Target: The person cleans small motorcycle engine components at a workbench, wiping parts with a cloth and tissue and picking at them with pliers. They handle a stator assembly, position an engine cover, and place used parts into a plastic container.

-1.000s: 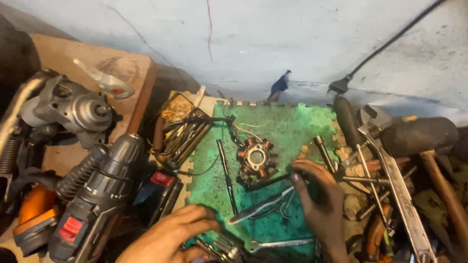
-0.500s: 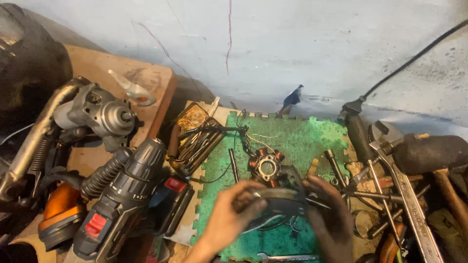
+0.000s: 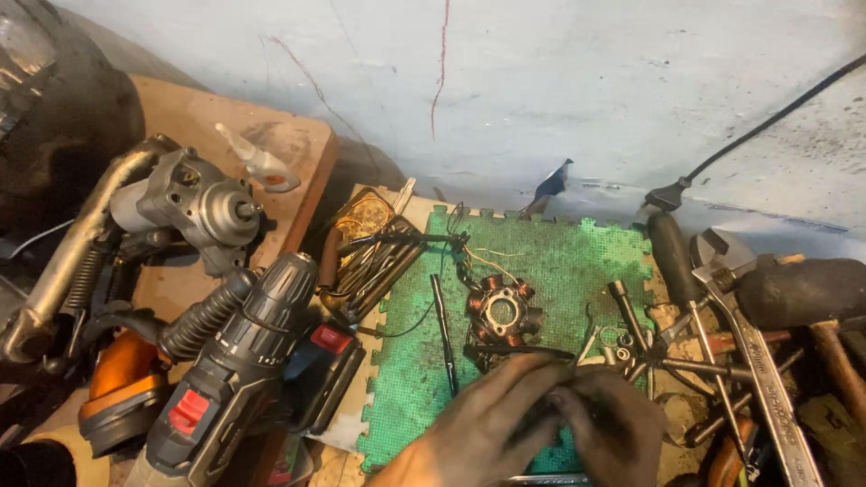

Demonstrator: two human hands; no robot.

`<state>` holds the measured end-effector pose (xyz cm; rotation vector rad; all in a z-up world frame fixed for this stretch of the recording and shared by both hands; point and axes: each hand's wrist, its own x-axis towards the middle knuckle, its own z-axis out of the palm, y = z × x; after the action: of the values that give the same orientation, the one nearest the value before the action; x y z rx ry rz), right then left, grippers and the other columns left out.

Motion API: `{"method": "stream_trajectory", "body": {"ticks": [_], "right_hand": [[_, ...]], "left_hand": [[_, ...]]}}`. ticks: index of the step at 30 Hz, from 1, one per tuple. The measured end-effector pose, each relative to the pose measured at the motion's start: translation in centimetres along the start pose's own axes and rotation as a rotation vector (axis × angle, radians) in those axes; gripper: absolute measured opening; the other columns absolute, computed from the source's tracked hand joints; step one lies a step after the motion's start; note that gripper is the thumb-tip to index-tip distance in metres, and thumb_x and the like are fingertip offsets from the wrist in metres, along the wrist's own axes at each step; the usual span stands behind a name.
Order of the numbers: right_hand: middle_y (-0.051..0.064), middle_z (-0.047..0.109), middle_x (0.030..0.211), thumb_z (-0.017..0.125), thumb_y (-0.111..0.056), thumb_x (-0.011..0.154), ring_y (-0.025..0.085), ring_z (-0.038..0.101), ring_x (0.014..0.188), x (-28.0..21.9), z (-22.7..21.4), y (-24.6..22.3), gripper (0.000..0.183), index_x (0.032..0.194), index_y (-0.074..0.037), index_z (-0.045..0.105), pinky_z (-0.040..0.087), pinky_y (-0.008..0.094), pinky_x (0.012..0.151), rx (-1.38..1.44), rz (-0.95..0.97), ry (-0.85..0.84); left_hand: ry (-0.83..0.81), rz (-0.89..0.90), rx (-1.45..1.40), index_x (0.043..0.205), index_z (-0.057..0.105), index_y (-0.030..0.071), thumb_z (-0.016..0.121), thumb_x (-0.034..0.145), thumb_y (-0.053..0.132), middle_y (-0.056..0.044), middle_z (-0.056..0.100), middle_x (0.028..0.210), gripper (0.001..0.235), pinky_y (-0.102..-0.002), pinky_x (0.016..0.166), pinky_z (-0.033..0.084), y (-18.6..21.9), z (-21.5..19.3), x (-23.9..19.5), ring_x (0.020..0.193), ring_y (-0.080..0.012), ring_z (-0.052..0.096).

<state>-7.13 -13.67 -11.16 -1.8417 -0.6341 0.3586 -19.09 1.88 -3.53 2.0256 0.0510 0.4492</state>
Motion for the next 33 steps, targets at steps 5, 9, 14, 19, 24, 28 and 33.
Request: {"method": "stream_trajectory", "body": {"ticks": [5, 9, 14, 19, 24, 28, 33], "right_hand": [[0.010, 0.078, 0.085, 0.077, 0.001, 0.081, 0.013, 0.074, 0.073, -0.2, -0.2, -0.1, 0.019, 0.074, 0.001, 0.060, 0.059, 0.026, 0.065, 0.026, -0.092, 0.124], [0.011, 0.072, 0.071, 0.067, -0.001, 0.089, 0.015, 0.067, 0.062, 0.5, -0.3, -2.8, 0.015, 0.075, 0.003, 0.065, 0.053, 0.027, 0.058, 0.060, 0.034, 0.150], [0.008, 0.058, 0.060, 0.063, -0.003, 0.101, 0.017, 0.054, 0.051, 2.0, 1.0, -1.9, 0.036, 0.066, -0.002, 0.053, 0.045, 0.029, 0.050, 0.342, 0.105, 0.286], [0.007, 0.053, 0.063, 0.062, -0.002, 0.101, 0.018, 0.055, 0.057, 4.3, 0.7, -2.6, 0.038, 0.066, -0.005, 0.046, 0.045, 0.030, 0.053, 0.660, 0.145, 0.214], [0.011, 0.063, 0.084, 0.063, 0.001, 0.098, 0.021, 0.065, 0.078, 3.6, -0.6, -2.1, 0.018, 0.082, -0.001, 0.056, 0.054, 0.031, 0.069, 0.576, 0.035, 0.102], [0.012, 0.067, 0.123, 0.071, -0.007, 0.089, 0.024, 0.072, 0.105, 2.1, -1.0, -3.5, 0.022, 0.110, -0.004, 0.065, 0.060, 0.033, 0.085, 0.253, -0.164, 0.061], [0.011, 0.057, 0.144, 0.079, -0.025, 0.078, 0.035, 0.053, 0.135, 1.0, -2.4, -4.5, 0.057, 0.130, -0.009, 0.060, 0.044, 0.047, 0.109, -0.272, -0.471, -0.003]], "left_hand": [[-0.042, -0.288, -0.183, 0.142, 0.056, 0.000, 0.069, 0.100, 0.015, -0.018, 0.062, 0.138, 0.047, -0.038, 0.106, 0.058, -0.3, 1.5, -0.2, 0.126, -0.0301, 0.068], [-0.249, -0.382, -0.105, 0.146, 0.051, -0.001, 0.073, 0.090, 0.028, -0.024, 0.060, 0.140, 0.068, -0.045, 0.116, 0.042, -0.2, 0.5, -0.3, 0.135, -0.0372, 0.055], [-0.358, -0.541, -0.183, 0.154, 0.045, 0.002, 0.073, 0.094, 0.044, -0.023, 0.043, 0.160, 0.079, -0.045, 0.123, 0.027, -0.5, -1.0, -1.1, 0.152, -0.0346, 0.036], [-0.370, -0.626, -0.376, 0.152, 0.047, 0.007, 0.072, 0.091, 0.041, -0.018, 0.056, 0.148, 0.075, -0.040, 0.115, 0.037, -0.3, -1.5, 0.8, 0.139, -0.0284, 0.050], [-0.350, -0.544, -0.616, 0.144, 0.049, 0.002, 0.079, 0.086, 0.024, -0.018, 0.067, 0.119, 0.069, -0.037, 0.100, 0.050, -2.2, -0.2, -0.2, 0.113, -0.0253, 0.062], [-0.177, -0.542, -0.773, 0.143, 0.048, 0.004, 0.079, 0.087, 0.009, -0.009, 0.067, 0.131, 0.063, -0.034, 0.112, 0.049, -2.3, -0.2, -0.1, 0.127, -0.0196, 0.063], [-0.152, -0.556, -0.707, 0.140, 0.052, 0.002, 0.082, 0.081, 0.005, -0.013, 0.070, 0.127, 0.067, -0.036, 0.110, 0.049, -2.2, -1.3, -0.3, 0.124, -0.0212, 0.065]]}}
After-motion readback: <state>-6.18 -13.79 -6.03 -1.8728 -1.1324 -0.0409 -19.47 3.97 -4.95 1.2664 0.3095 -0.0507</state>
